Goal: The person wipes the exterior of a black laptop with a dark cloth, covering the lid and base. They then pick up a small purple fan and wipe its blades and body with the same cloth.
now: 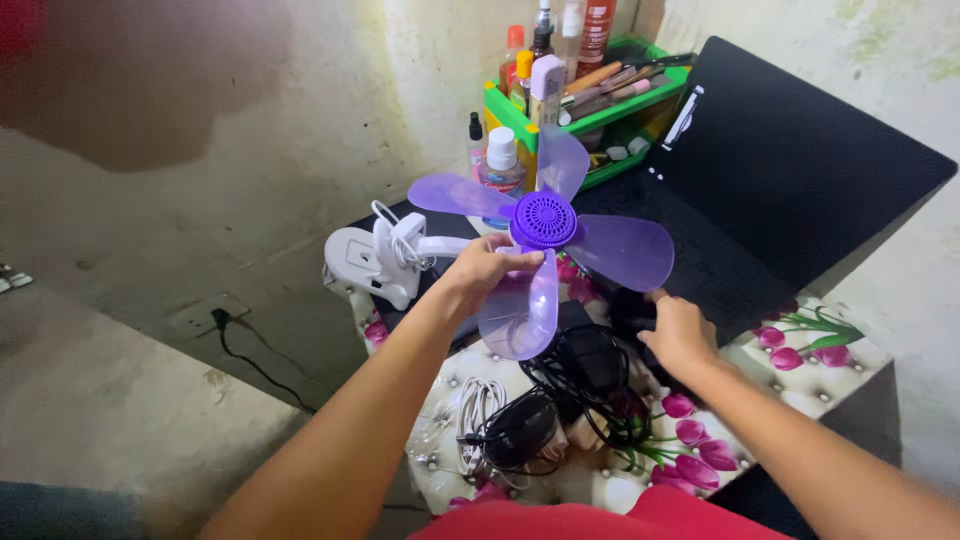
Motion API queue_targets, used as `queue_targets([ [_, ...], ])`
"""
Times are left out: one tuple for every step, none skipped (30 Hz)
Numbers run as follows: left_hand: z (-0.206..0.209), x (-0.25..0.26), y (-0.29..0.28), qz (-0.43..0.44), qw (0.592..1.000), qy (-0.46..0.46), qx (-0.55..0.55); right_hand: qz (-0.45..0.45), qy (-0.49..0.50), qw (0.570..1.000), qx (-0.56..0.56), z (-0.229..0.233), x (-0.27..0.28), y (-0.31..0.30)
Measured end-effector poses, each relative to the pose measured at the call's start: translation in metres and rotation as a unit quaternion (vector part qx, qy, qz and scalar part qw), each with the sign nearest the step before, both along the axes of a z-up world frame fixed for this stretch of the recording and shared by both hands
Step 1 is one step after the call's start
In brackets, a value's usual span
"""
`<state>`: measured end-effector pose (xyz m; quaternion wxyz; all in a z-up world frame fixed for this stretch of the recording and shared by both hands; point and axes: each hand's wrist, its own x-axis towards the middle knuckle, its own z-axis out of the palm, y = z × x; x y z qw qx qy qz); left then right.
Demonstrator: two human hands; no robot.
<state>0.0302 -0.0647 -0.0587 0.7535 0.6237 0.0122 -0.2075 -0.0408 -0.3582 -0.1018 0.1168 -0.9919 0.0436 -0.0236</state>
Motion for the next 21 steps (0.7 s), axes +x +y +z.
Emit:
queue_targets([
  [-0.002, 0.002, -0.001, -0.007, 1.000, 0.015, -0.005, -0.016, -0.008, 1.000, 0.023, -0.001, 0.003, -0.010],
  [-0.005, 0.002, -0.001, -0.014, 0.999, 0.031, -0.011, -0.033, -0.015, 0.998, 0.045, -0.003, 0.006, -0.020],
  [-0.007, 0.002, -0.001, -0.021, 0.999, 0.046, -0.016, -0.049, -0.022, 0.996, 0.068, -0.005, 0.008, -0.028],
  [-0.010, 0.000, -0.001, -0.021, 0.999, 0.046, -0.021, -0.076, -0.024, 0.994, 0.081, -0.007, 0.009, -0.037],
  [-0.014, -0.002, -0.002, -0.021, 0.998, 0.046, -0.025, -0.102, -0.025, 0.990, 0.094, -0.006, 0.011, -0.047],
  [-0.018, -0.004, -0.004, -0.021, 0.998, 0.047, -0.029, -0.130, -0.027, 0.986, 0.106, -0.006, 0.012, -0.057],
  [-0.022, -0.005, -0.006, -0.023, 0.998, 0.050, -0.037, -0.152, -0.056, 0.979, 0.122, -0.007, 0.016, -0.064],
  [-0.025, -0.005, -0.009, -0.025, 0.997, 0.055, -0.044, -0.173, -0.085, 0.971, 0.139, -0.007, 0.020, -0.071],
  [-0.029, -0.003, -0.011, -0.027, 0.997, 0.060, -0.051, -0.195, -0.113, 0.962, 0.154, -0.007, 0.024, -0.075],
  [-0.033, -0.002, -0.012, -0.032, 0.996, 0.063, -0.047, -0.183, -0.146, 0.959, 0.157, -0.007, 0.028, -0.075],
  [-0.038, 0.000, -0.013, -0.037, 0.996, 0.066, -0.042, -0.171, -0.179, 0.955, 0.160, -0.004, 0.032, -0.074],
  [-0.042, 0.003, -0.015, -0.043, 0.996, 0.069, -0.037, -0.160, -0.213, 0.950, 0.162, 0.001, 0.035, -0.071],
  [-0.047, 0.007, -0.017, -0.043, 0.995, 0.076, -0.055, -0.111, -0.265, 0.940, 0.184, 0.008, 0.035, -0.065],
  [-0.052, 0.012, -0.019, -0.041, 0.993, 0.082, -0.072, -0.059, -0.316, 0.924, 0.206, 0.016, 0.035, -0.054],
  [-0.056, 0.016, -0.021, -0.040, 0.991, 0.088, -0.090, -0.007, -0.364, 0.903, 0.226, 0.026, 0.035, -0.041],
  [-0.058, 0.021, -0.021, -0.050, 0.991, 0.085, -0.092, -0.002, -0.339, 0.909, 0.243, 0.039, 0.034, -0.028],
  [-0.059, 0.025, -0.021, -0.061, 0.990, 0.081, -0.093, 0.003, -0.313, 0.914, 0.259, 0.053, 0.033, -0.015],
  [-0.058, 0.027, -0.021, -0.072, 0.990, 0.077, -0.095, 0.008, -0.287, 0.917, 0.276, 0.066, 0.033, -0.001],
  [-0.056, 0.026, -0.020, -0.073, 0.988, 0.091, -0.104, 0.023, -0.257, 0.927, 0.271, 0.079, 0.035, 0.012],
  [-0.054, 0.023, -0.018, -0.073, 0.985, 0.105, -0.114, 0.038, -0.227, 0.936, 0.267, 0.088, 0.037, 0.024],
  [-0.051, 0.019, -0.016, -0.074, 0.983, 0.118, -0.123, 0.053, -0.196, 0.944, 0.262, 0.095, 0.039, 0.035],
])
